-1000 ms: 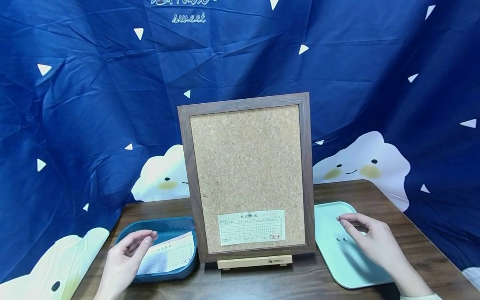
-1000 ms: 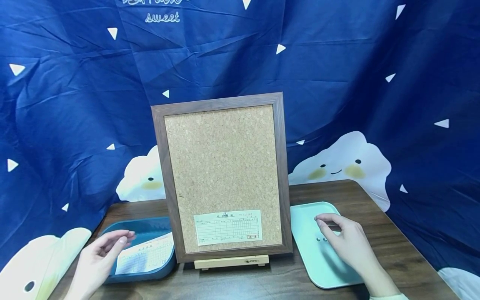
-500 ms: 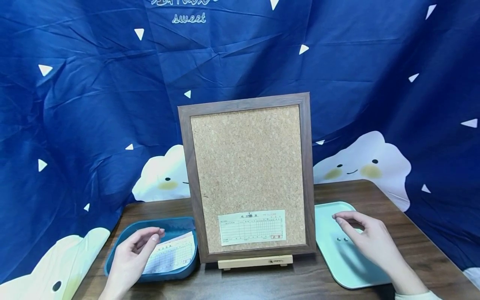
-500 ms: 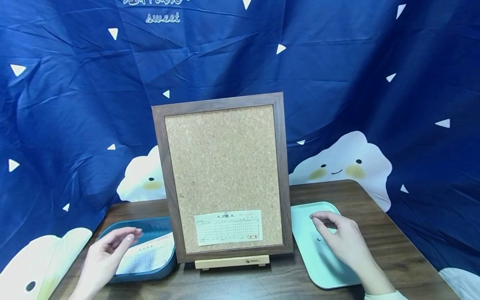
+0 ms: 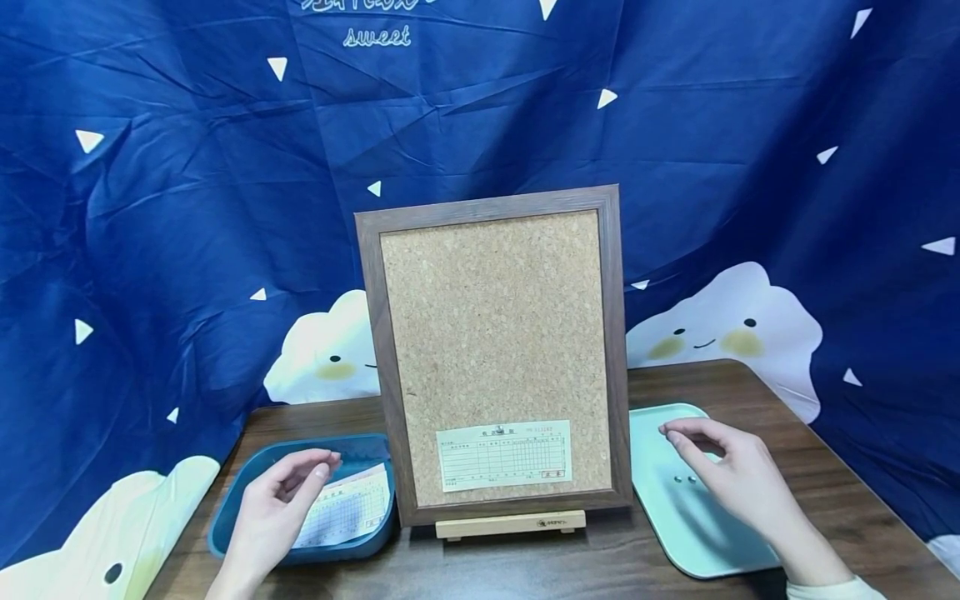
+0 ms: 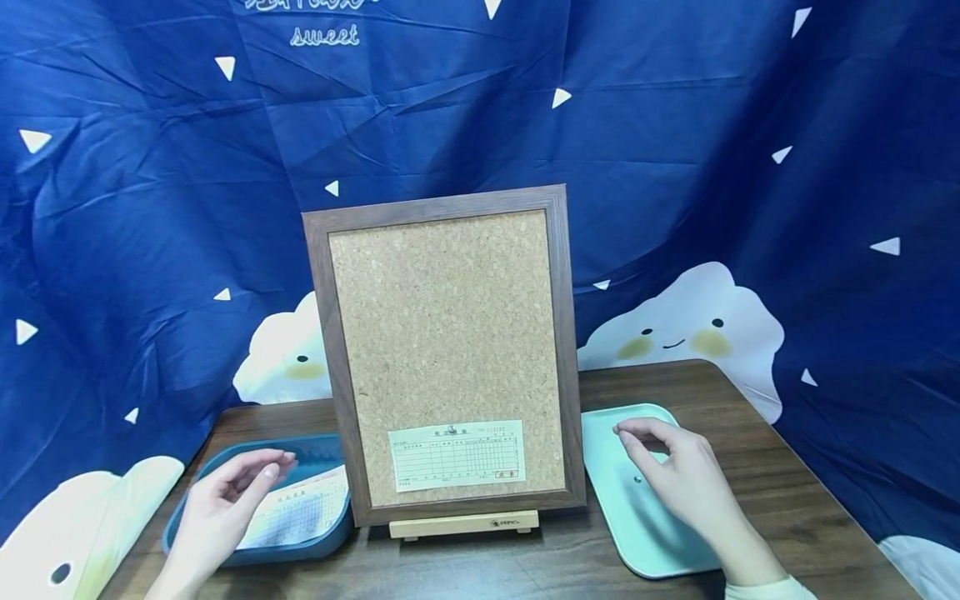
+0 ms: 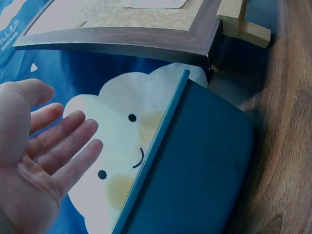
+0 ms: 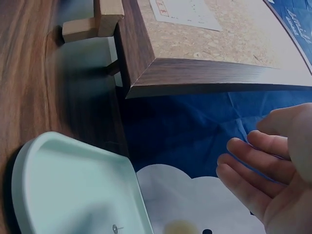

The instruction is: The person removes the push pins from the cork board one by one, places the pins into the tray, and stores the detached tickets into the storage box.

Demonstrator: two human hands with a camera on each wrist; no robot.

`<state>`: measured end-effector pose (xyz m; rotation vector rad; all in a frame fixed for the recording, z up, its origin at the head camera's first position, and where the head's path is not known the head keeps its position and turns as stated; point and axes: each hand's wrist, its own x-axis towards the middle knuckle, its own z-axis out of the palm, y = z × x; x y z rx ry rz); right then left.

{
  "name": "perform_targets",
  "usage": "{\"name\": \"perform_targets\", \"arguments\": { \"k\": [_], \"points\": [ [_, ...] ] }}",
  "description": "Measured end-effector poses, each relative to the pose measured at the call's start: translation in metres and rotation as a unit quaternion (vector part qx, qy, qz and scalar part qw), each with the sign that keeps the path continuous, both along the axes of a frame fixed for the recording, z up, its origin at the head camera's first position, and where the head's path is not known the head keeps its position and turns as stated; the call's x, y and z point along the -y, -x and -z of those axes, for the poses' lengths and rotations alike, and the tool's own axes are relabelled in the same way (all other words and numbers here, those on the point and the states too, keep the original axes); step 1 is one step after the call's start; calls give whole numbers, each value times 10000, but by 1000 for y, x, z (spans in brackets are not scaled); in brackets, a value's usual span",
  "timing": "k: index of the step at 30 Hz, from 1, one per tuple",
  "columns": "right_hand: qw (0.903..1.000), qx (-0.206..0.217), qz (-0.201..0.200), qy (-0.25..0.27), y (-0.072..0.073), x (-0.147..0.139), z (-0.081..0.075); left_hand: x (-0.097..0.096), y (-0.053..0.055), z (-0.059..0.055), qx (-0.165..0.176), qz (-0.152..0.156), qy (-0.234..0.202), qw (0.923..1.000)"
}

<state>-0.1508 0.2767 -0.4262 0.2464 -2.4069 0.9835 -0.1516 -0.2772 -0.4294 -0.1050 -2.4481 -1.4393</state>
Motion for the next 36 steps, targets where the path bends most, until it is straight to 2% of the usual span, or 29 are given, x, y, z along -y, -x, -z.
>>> {"name": "perform_targets", "arguments": {
  "k": [7,15,26,36],
  "points": [
    [9998,72,-118,172,0,5,-5,-5,2,-1,-117,29,-15,9999],
    [9992,179,-203,285,-1,13,-11,-13,3,-4,-266,298,-96,9992],
    [9979,-101,-490,420,-3,20,-14,-24,6,-5,-298,516,-132,9981],
    [9976,-173,-561,373,-4,28,-19,-30,9,-7,-438,703,-314,9961]
  ]
}}
